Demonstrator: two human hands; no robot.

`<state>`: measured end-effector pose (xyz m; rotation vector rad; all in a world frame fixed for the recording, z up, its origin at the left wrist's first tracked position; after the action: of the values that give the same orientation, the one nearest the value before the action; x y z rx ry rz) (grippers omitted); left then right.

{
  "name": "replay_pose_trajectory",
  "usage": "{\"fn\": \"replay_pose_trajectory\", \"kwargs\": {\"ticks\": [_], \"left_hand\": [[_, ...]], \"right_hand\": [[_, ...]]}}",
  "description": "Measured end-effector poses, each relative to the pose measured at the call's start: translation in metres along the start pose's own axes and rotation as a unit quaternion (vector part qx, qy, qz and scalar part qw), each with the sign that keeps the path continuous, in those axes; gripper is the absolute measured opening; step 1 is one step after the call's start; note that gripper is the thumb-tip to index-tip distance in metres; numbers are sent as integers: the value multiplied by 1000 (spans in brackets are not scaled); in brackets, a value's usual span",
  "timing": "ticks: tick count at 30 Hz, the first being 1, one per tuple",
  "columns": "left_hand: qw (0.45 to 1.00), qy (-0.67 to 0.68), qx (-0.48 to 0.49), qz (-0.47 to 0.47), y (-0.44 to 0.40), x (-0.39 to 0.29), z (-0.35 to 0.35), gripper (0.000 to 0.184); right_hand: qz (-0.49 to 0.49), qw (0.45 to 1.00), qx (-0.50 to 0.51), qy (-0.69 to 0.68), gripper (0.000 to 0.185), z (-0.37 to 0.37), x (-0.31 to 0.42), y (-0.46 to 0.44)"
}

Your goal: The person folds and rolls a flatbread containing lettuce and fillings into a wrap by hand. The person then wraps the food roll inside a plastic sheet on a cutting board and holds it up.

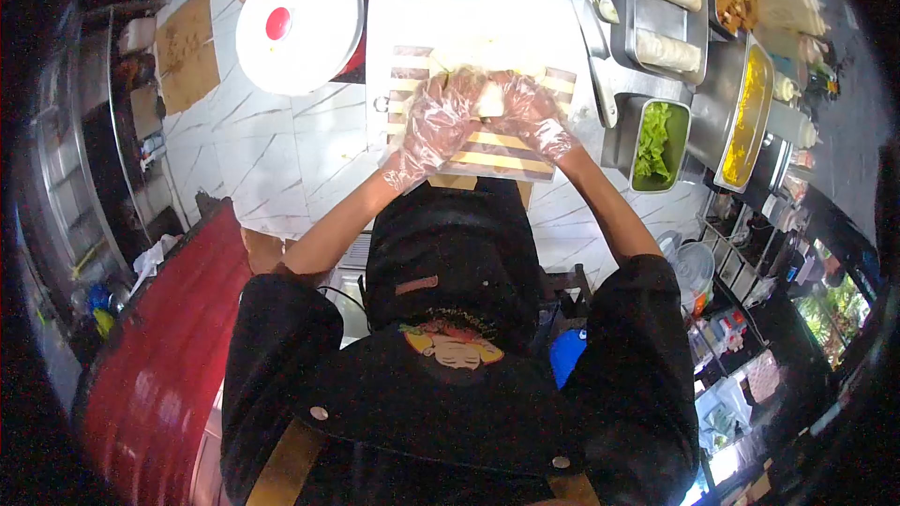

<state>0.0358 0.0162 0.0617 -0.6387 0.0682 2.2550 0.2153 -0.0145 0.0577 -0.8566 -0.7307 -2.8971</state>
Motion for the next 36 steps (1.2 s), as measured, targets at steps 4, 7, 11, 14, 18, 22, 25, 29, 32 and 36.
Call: {"fn": "replay_pose_trajectory", "kwargs": {"ticks": [4, 7, 11, 14, 18, 22, 25, 29, 32, 36], "left_hand": [[994, -18, 106, -2, -6, 12, -11, 70], [990, -25, 130, -43, -21, 19, -3, 62], [981, 31, 187, -43, -36, 25, 2, 58], [974, 84, 205, -44, -44, 29, 7, 59], [983, 103, 114, -105, -45, 36, 4, 46], [964, 181, 185, -59, -44, 50, -8, 52], [980, 134, 112, -94, -28, 76, -41, 59], [995, 6, 14, -95, -16, 24, -3, 65], [999, 22, 33, -9, 6, 11, -1, 76], [998, 8, 56, 22, 11, -9, 0, 80]], "right_hand": [[44, 998, -49, -18, 74, -7, -12, 3], [51, 996, -29, -62, 76, 6, -8, 4], [68, 992, -99, -49, 86, 14, -2, 16], [66, 977, -201, 21, 88, 18, 15, 37], [23, 984, -171, 53, 87, -18, -1, 35], [3, 993, -104, 48, 89, -45, -26, 11], [-31, 995, -19, 92, 86, -42, -33, -1], [-44, 996, -17, 78, 84, -35, -27, -1], [-25, 996, -56, 61, 80, -14, -8, 10], [3, 995, -104, -7, 73, -3, -3, 12]]}}
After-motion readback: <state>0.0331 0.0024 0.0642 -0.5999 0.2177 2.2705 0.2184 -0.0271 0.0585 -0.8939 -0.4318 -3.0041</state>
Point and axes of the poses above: each hand's wrist, its own y-axis away from the middle knuckle, its own z-axis out of the back of the hand, x = y × z, the point moved 2 cm from there along -y, towards the middle knuckle, and after that the axes turned 1 degree about z, right-handed, at the moved point
